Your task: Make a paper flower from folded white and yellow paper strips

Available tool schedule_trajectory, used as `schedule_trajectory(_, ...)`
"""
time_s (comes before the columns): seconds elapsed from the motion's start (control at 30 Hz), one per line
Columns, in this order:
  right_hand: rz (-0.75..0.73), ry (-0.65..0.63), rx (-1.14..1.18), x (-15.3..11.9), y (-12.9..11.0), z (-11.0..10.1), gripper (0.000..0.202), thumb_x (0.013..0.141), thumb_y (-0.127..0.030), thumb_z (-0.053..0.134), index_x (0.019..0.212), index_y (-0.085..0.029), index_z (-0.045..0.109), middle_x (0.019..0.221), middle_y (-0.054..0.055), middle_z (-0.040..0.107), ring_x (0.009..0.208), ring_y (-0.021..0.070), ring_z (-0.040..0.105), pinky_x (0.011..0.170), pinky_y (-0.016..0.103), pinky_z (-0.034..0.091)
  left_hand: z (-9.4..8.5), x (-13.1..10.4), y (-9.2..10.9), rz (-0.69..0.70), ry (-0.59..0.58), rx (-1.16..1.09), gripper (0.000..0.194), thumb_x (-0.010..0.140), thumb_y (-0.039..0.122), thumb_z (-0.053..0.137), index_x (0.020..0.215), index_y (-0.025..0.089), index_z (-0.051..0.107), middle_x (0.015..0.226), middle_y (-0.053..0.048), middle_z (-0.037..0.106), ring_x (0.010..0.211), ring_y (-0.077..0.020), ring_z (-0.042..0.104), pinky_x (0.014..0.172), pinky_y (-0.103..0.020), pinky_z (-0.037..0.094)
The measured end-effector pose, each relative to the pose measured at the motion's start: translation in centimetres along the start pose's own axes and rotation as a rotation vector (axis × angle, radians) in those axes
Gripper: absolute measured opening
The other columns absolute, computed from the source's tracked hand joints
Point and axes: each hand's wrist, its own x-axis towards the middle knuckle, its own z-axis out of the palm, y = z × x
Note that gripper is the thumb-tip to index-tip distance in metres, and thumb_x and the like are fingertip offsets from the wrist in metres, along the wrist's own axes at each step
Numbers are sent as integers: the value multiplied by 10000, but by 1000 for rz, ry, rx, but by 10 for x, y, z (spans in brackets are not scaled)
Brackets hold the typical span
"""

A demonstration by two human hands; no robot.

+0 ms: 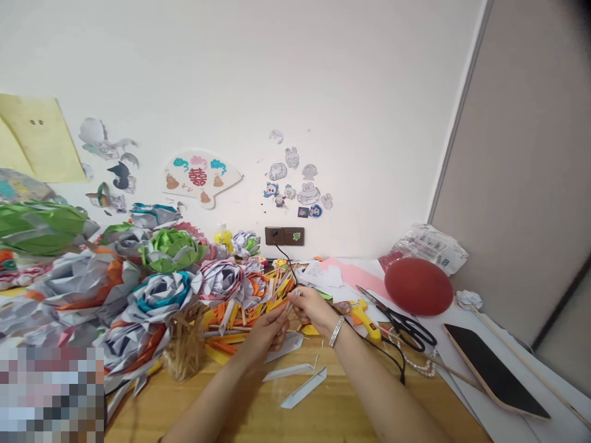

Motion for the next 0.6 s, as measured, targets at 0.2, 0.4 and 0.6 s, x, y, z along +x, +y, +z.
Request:
schedule_trajectory(0.2,41,-77,-53,-2,-6,-6,342,698,-397,602,595,-195,346,399,-125,297,344,20,159,353,178,103,-5,-4,5,-56,-147,10,368,708,457,629,916,166,542,570,75,434,383,-3,209,385,-164,122)
schedule_trajectory(0.4,25,-89,-111,-5,-10,-5,335,691,-414,611,616,-195,368,396,-129,299,332,19,165,345,175,116,-8,-4,5,-18,-183,64,304,749,440,594,860,157,592,641,32,511,395,-11,294,416,-177,206)
schedule_trajectory(0.6,46,-45,-188,-6,-6,7,303,705,-389,609,608,-194,399,358,-112,347,295,42,300,337,182,167,-8,-4,9,69,-197,271,373,779,476,533,763,115,627,679,-56,612,657,-136,538,620,-225,371)
